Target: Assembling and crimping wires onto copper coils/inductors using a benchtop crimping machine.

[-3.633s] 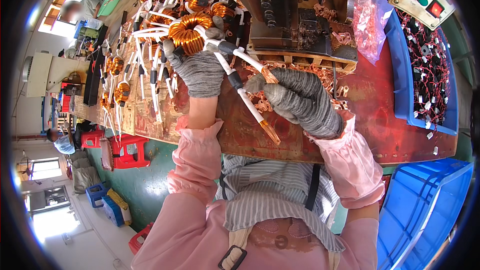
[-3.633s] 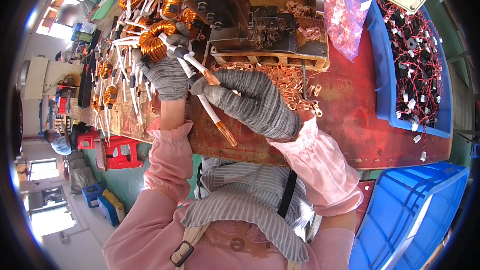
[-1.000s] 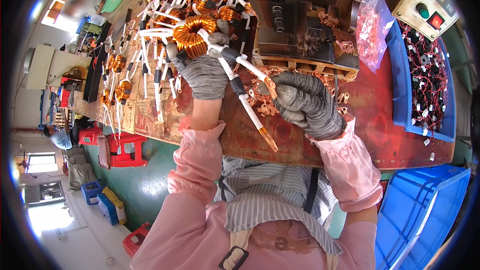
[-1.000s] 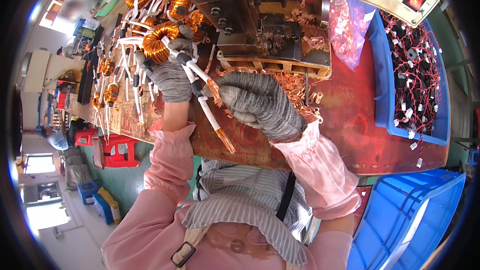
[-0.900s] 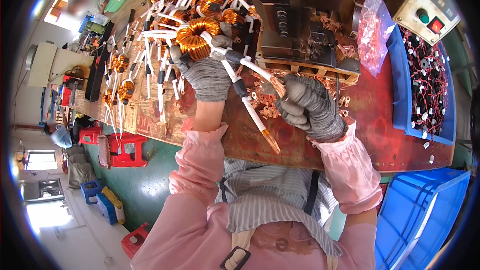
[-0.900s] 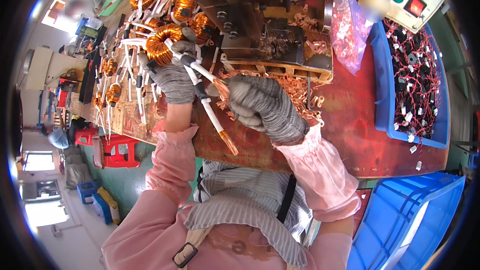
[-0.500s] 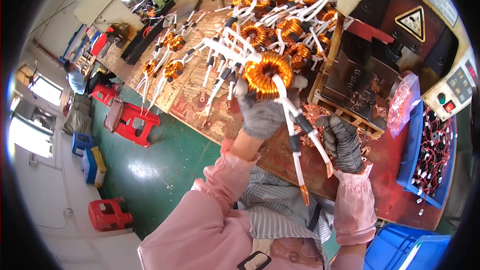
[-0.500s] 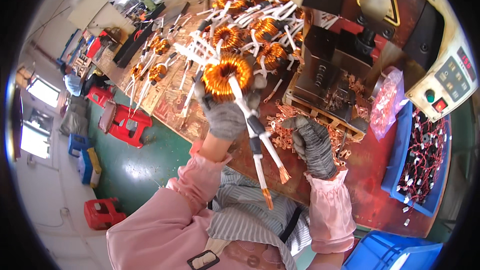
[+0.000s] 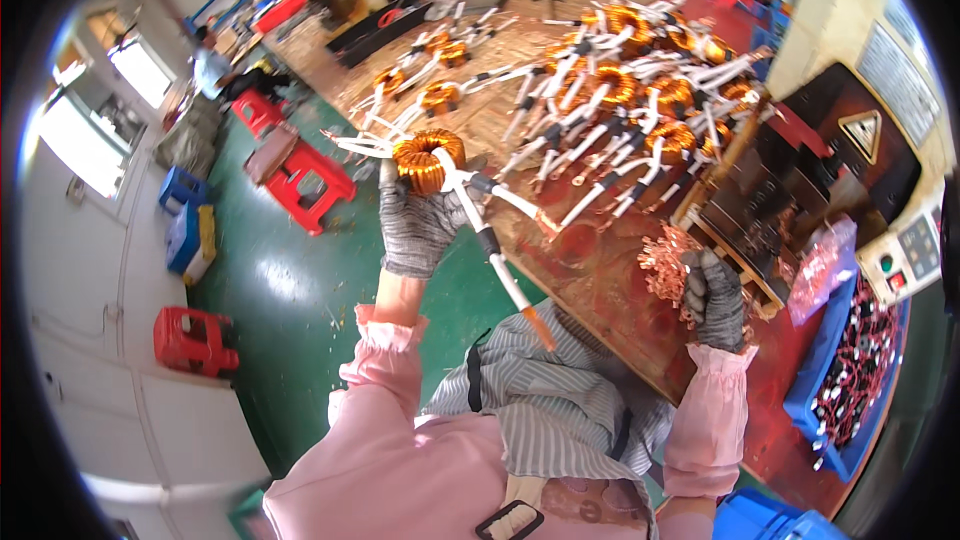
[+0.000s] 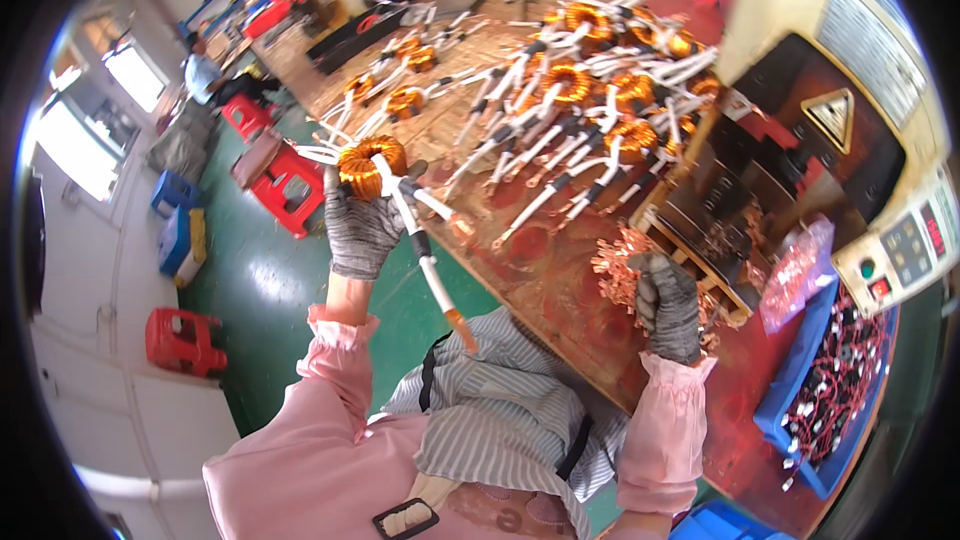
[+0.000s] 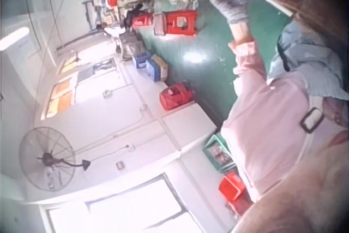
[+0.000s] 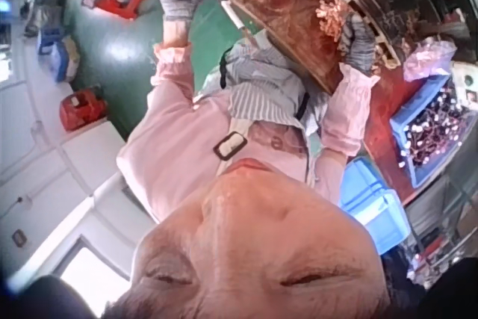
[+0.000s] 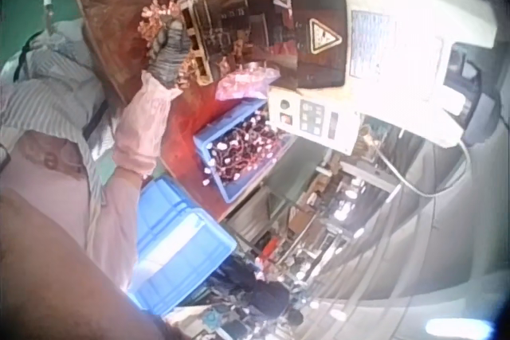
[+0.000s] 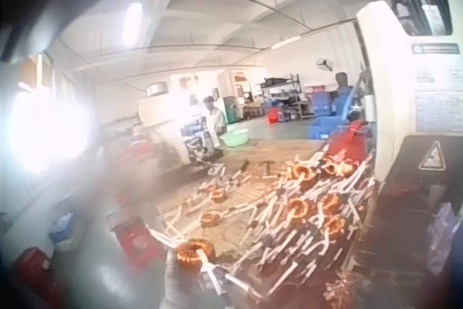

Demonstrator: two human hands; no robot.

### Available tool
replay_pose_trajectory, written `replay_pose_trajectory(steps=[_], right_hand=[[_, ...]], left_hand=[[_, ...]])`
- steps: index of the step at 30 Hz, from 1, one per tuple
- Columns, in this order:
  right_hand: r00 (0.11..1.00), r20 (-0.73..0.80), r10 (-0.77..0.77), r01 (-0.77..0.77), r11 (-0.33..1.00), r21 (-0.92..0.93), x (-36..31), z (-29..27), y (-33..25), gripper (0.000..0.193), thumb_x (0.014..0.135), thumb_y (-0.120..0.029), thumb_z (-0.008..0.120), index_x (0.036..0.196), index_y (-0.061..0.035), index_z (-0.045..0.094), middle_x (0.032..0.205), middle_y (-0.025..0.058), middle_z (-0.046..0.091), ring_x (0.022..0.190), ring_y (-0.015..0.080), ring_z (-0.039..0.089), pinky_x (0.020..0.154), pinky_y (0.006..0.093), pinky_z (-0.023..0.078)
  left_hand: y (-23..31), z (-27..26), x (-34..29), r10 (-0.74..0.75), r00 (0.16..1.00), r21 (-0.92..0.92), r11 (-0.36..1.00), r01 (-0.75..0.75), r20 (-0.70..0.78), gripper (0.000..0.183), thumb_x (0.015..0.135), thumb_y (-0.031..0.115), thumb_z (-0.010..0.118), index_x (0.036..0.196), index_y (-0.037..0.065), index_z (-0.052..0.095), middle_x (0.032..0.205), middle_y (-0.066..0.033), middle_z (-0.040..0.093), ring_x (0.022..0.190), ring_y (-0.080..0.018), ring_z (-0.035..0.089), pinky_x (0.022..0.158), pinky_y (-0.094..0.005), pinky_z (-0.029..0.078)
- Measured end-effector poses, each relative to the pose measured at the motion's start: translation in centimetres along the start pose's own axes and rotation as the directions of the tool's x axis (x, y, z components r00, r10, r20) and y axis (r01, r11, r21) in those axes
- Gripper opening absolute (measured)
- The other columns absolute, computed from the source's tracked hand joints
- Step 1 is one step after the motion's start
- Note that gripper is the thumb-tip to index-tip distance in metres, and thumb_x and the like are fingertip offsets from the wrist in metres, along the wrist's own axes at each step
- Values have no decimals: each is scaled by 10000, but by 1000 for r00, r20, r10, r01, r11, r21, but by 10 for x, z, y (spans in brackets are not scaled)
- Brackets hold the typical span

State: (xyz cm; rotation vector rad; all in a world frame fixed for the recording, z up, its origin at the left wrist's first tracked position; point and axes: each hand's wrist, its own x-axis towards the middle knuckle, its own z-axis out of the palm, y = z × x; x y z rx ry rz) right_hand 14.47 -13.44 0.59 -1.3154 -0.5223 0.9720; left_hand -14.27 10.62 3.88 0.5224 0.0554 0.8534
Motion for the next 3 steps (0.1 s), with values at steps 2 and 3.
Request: replay_pose_trajectory(steps=[2, 3], right_hand=[[999, 32, 7, -7, 1000, 17, 2, -2, 5, 415, 841, -438, 511, 936, -40, 576, 517, -59, 371, 364, 37, 314, 308, 182, 224], [999, 44, 9, -10, 1000, 22, 3, 0, 7, 400, 839, -433, 517, 938, -50, 576, 514, -57, 379, 353, 40, 317, 301, 175, 222]], left_hand=[[9, -9, -12, 81, 988, 134, 989, -63, -129, 708, 778, 564, 494, 1271, 86, 323, 1158, -245, 465, 985, -398, 533, 736, -538, 488], [15, -15, -18, 146, 978, 242, 964, -106, -150, 773, 746, 572, 539, 1286, 78, 294, 1185, -285, 427, 1032, -398, 506, 735, -538, 482]])
